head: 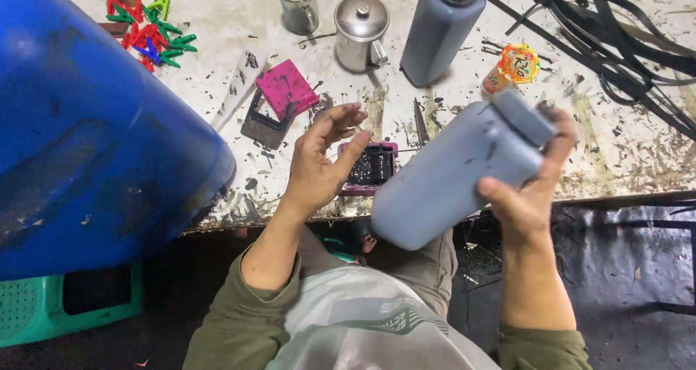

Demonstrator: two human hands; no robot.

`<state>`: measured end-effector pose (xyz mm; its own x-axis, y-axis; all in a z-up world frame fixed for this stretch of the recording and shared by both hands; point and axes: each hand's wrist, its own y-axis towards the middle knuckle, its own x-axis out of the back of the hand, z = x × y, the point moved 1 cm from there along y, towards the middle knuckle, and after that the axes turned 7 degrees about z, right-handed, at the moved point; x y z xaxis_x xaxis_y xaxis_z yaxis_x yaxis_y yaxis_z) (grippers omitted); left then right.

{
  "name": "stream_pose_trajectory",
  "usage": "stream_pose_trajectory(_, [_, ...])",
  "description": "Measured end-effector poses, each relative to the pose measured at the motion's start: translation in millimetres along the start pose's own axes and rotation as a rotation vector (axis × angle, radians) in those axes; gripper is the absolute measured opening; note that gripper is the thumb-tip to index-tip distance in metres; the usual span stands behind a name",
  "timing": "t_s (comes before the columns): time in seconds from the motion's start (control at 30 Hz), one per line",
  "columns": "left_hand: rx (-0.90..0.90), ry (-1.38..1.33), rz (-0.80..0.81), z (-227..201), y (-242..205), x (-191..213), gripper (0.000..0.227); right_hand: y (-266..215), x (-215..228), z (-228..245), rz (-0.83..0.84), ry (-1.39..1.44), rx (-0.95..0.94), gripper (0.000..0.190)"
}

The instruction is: The person retrieves a pink ink pad from a blue container and places it on the table. They open a gray bottle labeled 'BLACK' and pour black ink into the pad, then use a small tool to spread the ink evenly. The person closes the bottle and continues to mix the ink in the pad.

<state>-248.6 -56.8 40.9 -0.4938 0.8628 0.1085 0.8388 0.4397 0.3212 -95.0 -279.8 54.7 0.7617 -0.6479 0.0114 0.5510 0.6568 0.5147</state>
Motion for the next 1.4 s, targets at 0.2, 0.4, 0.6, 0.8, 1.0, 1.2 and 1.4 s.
stream_pose_trajectory(0.2, [-0.089, -0.006, -0.044, 0, -16, 15, 0.035, -15, -19, -38, -0.003, -0.171, 0.002, 0.119])
stream_pose_trajectory(0.4, [-0.064, -0.068, -0.066, 11, -29, 27, 0.033, -17, -68, -10, 0.014, -0.039, -0.057, 0.120])
stream_pose_trajectory(0.6, [-0.023, -0.135, -0.060, 23, -39, 35, 0.036, -18, -61, -6, -0.010, 0.000, -0.023, 0.108])
stream_pose_trajectory(0.8, [-0.007, -0.176, -0.065, 15, -47, 42, 0.035, -2, -40, -7, -0.058, 0.048, 0.008, 0.094])
stream_pose_trajectory(1.0, [-0.012, -0.194, -0.088, 14, -54, 49, 0.034, -7, -31, -2, -0.126, 0.101, 0.048, 0.081])
stream_pose_trajectory(1.2, [0.035, -0.268, 0.021, 14, -61, 52, 0.036, -15, -24, 2, -0.227, 0.165, 0.072, 0.070])
stream_pose_trajectory(1.4, [-0.001, -0.245, -0.028, 15, -60, 46, 0.032, 4, -57, -73, -0.920, -2.638, 0.071, 0.041])
